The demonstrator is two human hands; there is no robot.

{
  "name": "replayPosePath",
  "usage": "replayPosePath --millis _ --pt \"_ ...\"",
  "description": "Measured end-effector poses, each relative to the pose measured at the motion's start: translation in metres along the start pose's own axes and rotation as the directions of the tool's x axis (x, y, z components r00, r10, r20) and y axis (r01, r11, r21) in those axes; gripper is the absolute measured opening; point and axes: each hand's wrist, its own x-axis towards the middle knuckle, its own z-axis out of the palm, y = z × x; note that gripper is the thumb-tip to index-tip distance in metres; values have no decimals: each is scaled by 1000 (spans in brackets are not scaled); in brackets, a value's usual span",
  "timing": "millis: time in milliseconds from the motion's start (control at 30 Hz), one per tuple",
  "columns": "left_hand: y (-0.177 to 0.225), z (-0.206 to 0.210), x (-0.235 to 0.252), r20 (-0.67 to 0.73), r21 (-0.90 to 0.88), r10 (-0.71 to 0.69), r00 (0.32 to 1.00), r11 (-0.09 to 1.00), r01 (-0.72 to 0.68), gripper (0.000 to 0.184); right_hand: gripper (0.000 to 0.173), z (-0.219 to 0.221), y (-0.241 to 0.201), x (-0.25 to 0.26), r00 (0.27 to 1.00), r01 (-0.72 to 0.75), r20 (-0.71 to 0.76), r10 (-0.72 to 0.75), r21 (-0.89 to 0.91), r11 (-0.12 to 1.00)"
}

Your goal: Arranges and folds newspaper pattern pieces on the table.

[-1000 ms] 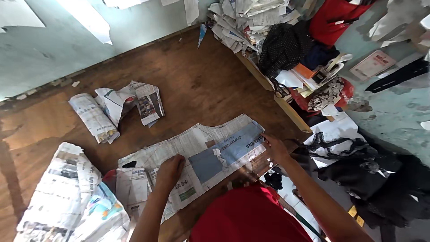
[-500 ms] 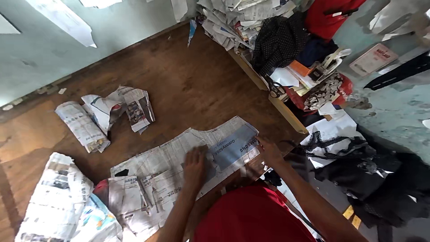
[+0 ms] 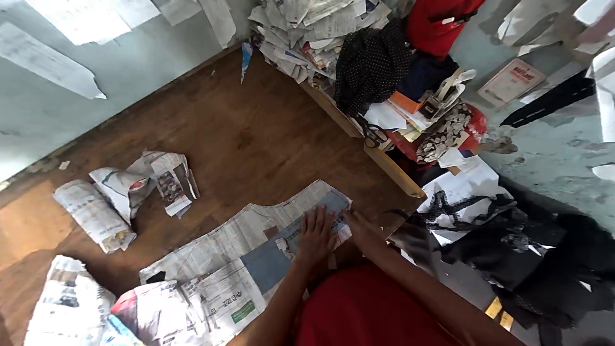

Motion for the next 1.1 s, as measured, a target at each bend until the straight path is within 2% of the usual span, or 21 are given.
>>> replayPosePath --millis 67,133,300,400,467,567,667,900,1100 --pt "0 0 1 -4 3 -5 1000 1000 5 64 46 11 8 -4 972 166 -154 -175 -74 983" --pt "0 0 0 2 3 -7 1000 1000 7 64 44 16 13 -6 924 281 -233 -303 -123 952" --pt "-2 1 0 -17 29 14 1000 999 -13 65 43 15 16 -2 913 321 -217 -345 -139 937" --pt "-3 2 -1 -35 38 22 999 999 -20 64 40 16 16 -2 912 306 -253 -323 -106 946" --pt "-3 2 -1 -33 48 23 999 999 -22 65 36 13 14 0 933 255 -250 -258 -43 966" --pt "-3 2 -2 -37 55 23 999 998 -21 64 40 0 7 3 994 87 -80 -81 74 994" --pt "-4 3 -3 -45 65 31 999 997 -28 64 44 -9 4 9 998 -21 63 14 115 993" --pt "-2 1 -3 -28 15 13 1000 1000 -12 65 50 -18 2 12 983 -66 177 48 102 993" --pt "-4 2 -4 -43 25 20 999 1000 -19 65 50 -16 5 13 987 -44 158 28 103 994"
